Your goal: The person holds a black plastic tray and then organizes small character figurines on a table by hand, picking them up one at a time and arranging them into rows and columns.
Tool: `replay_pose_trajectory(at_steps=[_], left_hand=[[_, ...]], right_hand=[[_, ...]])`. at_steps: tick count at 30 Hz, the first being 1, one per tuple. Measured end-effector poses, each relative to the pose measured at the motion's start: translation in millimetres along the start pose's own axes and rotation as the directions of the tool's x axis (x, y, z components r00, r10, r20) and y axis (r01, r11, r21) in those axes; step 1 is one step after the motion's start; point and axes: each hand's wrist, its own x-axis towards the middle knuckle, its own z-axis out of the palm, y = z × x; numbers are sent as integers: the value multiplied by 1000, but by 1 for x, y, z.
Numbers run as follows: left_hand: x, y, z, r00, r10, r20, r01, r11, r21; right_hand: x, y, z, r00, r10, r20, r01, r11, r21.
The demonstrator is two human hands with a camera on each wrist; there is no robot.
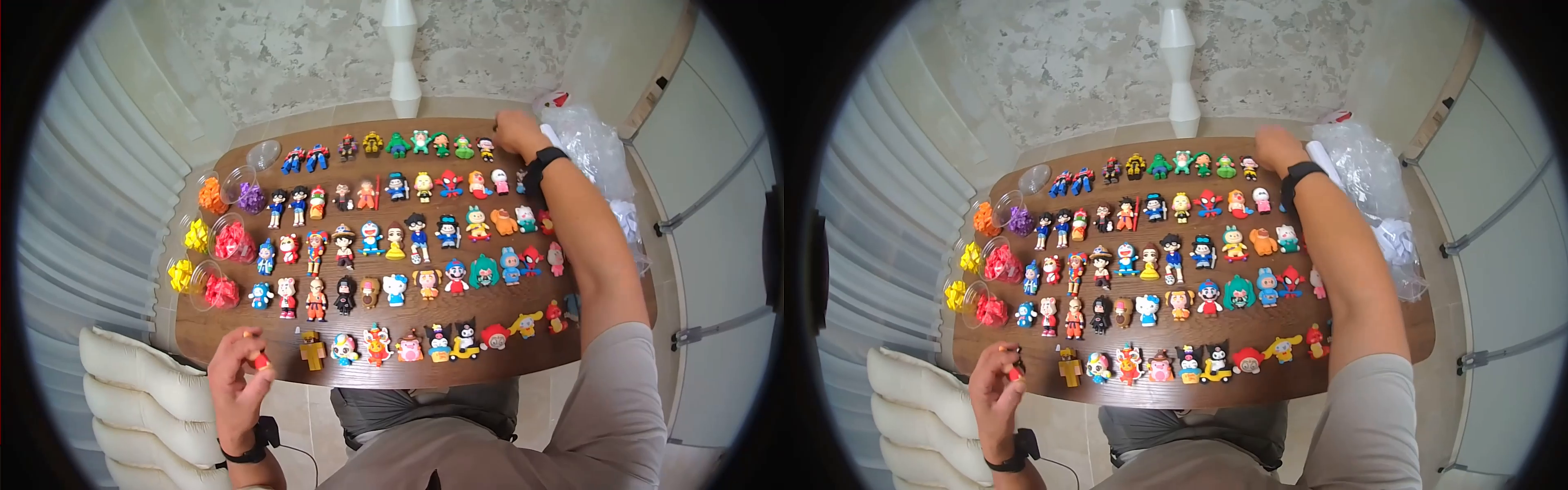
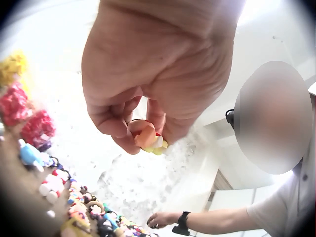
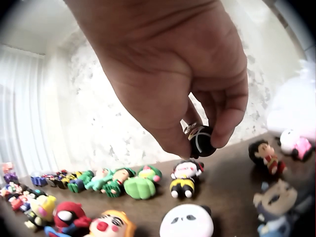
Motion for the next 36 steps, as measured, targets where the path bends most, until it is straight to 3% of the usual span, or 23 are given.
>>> replay_pose_trajectory(at_steps=[2, 4, 6, 7, 10, 12, 14, 16, 18, 21, 25, 27, 33, 36], left_hand=[[24, 30, 14, 991, 117, 56, -116, 993, -29], [45, 37, 20, 960, 216, 177, -236, 967, 100], [67, 66, 37, 925, 259, 277, -319, 926, 202], [80, 81, 46, 873, 348, 342, -441, 862, 250], [119, 108, 77, 821, 353, 449, -484, 847, 219], [149, 127, 107, 810, 297, 506, -452, 866, 215], [186, 121, 147, 723, 455, 519, -607, 778, 162], [216, 131, 187, 723, 391, 570, -590, 779, 213], [255, 115, 236, 645, 536, 545, -740, 616, 271], [300, 110, 300, 650, 481, 589, -736, 590, 331], [332, 118, 364, 698, 337, 631, -684, 576, 448], [344, 122, 386, 715, 242, 656, -654, 564, 505], [364, 113, 434, 720, 238, 652, -682, 413, 603], [376, 95, 450, 708, 244, 662, -691, 430, 581]], right_hand=[[-2, 9, -36, 993, -105, -51, 106, 994, 16], [-35, 14, -90, 977, -145, -158, 169, 974, 151], [-73, 35, -123, 908, -187, -376, 304, 911, 280], [-105, 41, -143, 890, -164, -425, 327, 879, 347], [-200, 69, -172, 855, -45, -517, 342, 798, 496], [-259, 87, -152, 834, 138, -535, 360, 599, 715], [-309, 97, -112, 732, 290, -616, 384, 572, 725], [-349, 103, -66, 715, 421, -558, 330, 501, 800], [-378, 104, -27, 712, 511, -481, 245, 462, 853], [-405, 102, 18, 740, 587, -329, 198, 277, 940], [-412, 93, 49, 642, 666, -380, 252, 285, 925], [-413, 92, 45, 640, 697, -325, 222, 237, 946], [-418, 97, 45, 644, 727, -236, 188, 149, 971], [-416, 98, 46, 663, 715, -221, 190, 124, 974]])
